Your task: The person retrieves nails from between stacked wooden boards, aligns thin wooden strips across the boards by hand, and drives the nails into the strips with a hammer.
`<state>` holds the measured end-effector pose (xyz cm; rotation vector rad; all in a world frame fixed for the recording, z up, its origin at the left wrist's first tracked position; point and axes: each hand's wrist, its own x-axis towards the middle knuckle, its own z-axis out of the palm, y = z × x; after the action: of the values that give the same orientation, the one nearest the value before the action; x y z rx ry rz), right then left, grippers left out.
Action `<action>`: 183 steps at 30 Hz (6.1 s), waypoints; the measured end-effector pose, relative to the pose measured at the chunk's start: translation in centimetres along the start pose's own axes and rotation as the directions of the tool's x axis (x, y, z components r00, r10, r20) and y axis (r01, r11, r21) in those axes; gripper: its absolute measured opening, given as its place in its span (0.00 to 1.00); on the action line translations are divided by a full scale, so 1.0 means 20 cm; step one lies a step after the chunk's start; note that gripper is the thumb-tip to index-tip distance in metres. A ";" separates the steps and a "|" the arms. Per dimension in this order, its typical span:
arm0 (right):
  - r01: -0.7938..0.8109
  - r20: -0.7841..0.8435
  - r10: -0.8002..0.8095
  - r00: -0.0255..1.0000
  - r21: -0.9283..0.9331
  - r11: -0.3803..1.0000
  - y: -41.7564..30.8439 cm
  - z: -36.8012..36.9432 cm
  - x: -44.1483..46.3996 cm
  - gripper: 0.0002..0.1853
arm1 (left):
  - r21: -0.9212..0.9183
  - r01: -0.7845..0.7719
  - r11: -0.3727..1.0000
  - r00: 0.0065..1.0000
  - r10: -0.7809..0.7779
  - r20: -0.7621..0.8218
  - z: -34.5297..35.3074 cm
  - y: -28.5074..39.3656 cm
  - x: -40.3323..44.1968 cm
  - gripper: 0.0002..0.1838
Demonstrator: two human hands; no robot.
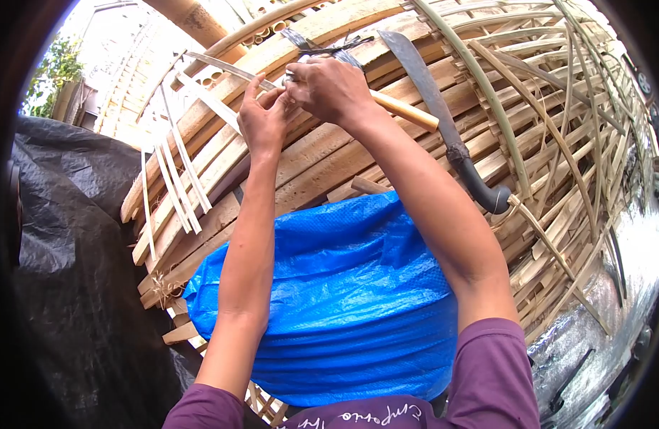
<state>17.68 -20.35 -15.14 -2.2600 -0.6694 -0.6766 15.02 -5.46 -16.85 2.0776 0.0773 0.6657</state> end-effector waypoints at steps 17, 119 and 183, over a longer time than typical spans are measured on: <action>-0.229 0.360 0.392 0.847 -0.418 0.879 0.11 -0.25 -0.07 0.15 | 0.143 -0.130 0.981 0.981 0.148 -0.124 0.06 -0.09 -0.03 0.10; -0.382 0.267 0.336 0.904 0.144 0.913 -0.26 -0.31 -0.31 0.14 | 0.105 -0.030 0.994 0.983 0.049 -0.175 0.07 -0.05 -0.05 0.22; -0.698 0.268 0.662 0.700 0.454 0.554 0.11 -0.32 -0.34 0.17 | -0.016 -0.365 0.931 0.930 0.366 0.021 -0.02 -0.06 -0.08 0.11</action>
<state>12.39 -28.12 -16.33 -1.7892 0.0607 0.0006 13.68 -5.01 -18.26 2.1073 -0.3361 0.8612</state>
